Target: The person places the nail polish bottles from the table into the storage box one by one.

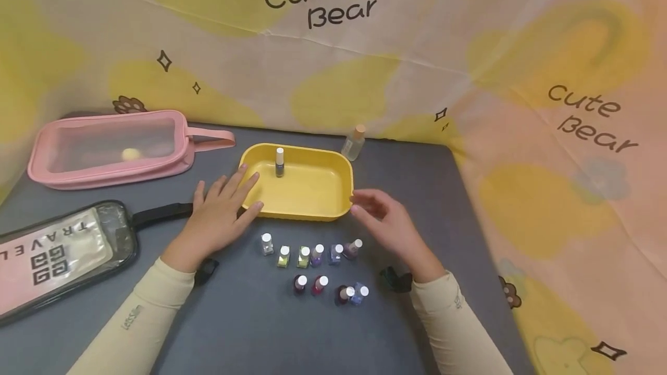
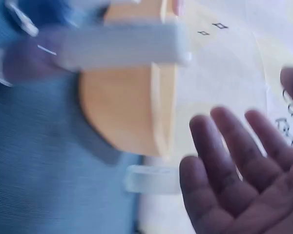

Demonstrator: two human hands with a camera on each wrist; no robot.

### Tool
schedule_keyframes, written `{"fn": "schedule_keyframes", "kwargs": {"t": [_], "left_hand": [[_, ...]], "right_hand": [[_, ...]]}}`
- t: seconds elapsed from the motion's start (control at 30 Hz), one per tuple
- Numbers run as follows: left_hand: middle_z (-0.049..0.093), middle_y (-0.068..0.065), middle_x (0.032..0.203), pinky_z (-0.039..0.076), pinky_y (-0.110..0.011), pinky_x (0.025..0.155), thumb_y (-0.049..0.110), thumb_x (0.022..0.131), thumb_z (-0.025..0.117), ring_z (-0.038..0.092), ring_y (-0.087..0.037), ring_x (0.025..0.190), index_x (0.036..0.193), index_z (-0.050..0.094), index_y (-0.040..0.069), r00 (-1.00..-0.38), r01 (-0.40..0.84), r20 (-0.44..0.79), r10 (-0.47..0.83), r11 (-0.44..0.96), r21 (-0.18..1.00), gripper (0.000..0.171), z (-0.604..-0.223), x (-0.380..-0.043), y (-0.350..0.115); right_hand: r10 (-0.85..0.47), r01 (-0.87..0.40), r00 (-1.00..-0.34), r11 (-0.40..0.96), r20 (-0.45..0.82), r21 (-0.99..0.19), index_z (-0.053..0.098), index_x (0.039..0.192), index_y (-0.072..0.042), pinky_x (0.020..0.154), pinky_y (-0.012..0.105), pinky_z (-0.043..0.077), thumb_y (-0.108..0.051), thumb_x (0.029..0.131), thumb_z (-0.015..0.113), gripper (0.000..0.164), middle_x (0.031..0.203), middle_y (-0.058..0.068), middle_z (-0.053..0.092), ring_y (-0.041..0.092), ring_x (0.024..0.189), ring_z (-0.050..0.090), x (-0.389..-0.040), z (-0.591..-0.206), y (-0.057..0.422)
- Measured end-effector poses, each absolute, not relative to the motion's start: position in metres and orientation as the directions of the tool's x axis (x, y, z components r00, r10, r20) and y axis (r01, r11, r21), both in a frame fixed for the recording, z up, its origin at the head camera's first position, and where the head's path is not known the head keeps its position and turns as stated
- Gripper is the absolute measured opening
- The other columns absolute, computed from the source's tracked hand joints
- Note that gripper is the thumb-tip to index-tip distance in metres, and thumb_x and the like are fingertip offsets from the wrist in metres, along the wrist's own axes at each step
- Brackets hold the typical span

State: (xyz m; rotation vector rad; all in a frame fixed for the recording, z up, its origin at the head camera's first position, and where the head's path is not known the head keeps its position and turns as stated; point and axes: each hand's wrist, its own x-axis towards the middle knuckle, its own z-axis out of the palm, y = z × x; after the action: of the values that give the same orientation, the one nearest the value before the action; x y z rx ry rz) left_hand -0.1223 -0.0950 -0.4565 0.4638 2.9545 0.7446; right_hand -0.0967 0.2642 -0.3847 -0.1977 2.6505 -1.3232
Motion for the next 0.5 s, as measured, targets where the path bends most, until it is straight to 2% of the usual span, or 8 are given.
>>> {"fn": "schedule_keyframes", "kwargs": {"t": [0.23, 0.5], "left_hand": [[0.012, -0.005, 0.178, -0.005, -0.074, 0.119, 0.057, 0.11, 0.045, 0.02, -0.054, 0.154, 0.171, 0.025, 0.025, -0.954, 0.267, 0.011, 0.298, 0.837, 0.478, 0.072, -0.456, -0.123, -0.095], [0.01, -0.004, 0.178, -0.006, -0.073, 0.119, 0.057, 0.11, 0.044, 0.021, -0.055, 0.153, 0.171, 0.023, 0.025, -0.956, 0.256, -0.003, 0.293, 0.839, 0.481, 0.072, -0.456, -0.123, -0.095]], "right_hand": [[-0.2, -0.027, -0.974, 0.573, -0.108, -0.819, 0.069, 0.136, -0.01, 0.098, 0.033, 0.055, -0.02, 0.101, 0.076, 0.036, 0.133, 0.009, 0.072, 0.026, 0.117, 0.068, -0.055, -0.421, 0.276], [-0.188, -0.074, -0.982, 0.505, -0.026, -0.86, 0.076, 0.126, -0.011, 0.096, 0.025, 0.054, -0.013, 0.098, 0.079, 0.029, 0.123, 0.007, 0.075, 0.018, 0.109, 0.072, -0.042, -0.442, 0.278]]}}
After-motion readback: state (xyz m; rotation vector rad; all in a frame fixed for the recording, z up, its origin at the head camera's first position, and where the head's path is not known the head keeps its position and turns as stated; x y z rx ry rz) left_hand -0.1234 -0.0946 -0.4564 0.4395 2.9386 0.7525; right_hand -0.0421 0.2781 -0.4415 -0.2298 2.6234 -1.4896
